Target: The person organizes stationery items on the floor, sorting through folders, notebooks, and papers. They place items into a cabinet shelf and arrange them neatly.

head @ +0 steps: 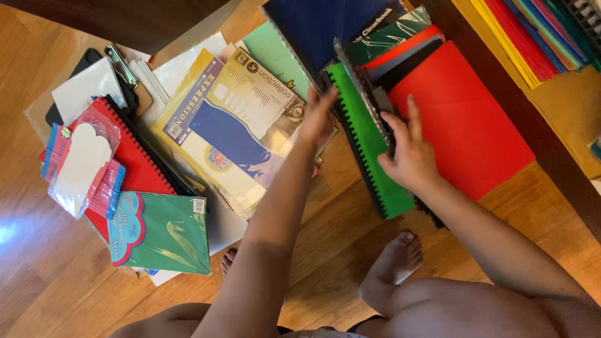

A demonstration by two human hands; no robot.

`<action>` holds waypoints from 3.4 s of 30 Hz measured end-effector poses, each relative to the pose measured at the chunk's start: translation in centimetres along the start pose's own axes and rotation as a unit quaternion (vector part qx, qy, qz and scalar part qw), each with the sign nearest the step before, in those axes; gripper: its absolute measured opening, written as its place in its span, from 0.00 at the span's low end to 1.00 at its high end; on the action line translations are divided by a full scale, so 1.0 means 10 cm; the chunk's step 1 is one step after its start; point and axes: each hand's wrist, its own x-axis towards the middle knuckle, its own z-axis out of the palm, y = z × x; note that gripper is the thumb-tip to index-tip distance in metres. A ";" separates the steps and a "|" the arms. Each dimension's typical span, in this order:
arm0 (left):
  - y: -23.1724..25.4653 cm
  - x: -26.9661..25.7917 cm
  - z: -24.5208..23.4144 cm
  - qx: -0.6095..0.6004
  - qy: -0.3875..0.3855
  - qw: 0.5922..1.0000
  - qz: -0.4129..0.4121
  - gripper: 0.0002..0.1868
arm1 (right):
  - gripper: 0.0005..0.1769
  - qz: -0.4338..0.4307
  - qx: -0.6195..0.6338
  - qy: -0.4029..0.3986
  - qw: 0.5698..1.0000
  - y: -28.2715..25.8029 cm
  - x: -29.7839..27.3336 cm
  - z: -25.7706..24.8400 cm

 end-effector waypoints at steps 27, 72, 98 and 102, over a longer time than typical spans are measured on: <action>2.48 -1.76 0.34 0.312 -0.153 0.869 0.351 0.43 | 0.43 0.123 0.569 -0.243 0.776 0.41 0.89 0.71; 1.43 -0.76 1.47 0.002 -0.019 0.993 0.112 0.28 | 0.52 0.004 0.576 -0.046 0.816 1.04 -0.14 -1.99; 1.11 1.15 3.66 0.202 -0.086 0.972 0.079 0.18 | 0.25 0.179 0.394 0.516 0.740 3.53 2.04 -2.08; 1.14 0.86 3.55 0.331 -0.062 0.927 0.163 0.23 | 0.26 0.227 0.242 0.497 0.801 3.40 2.05 -2.27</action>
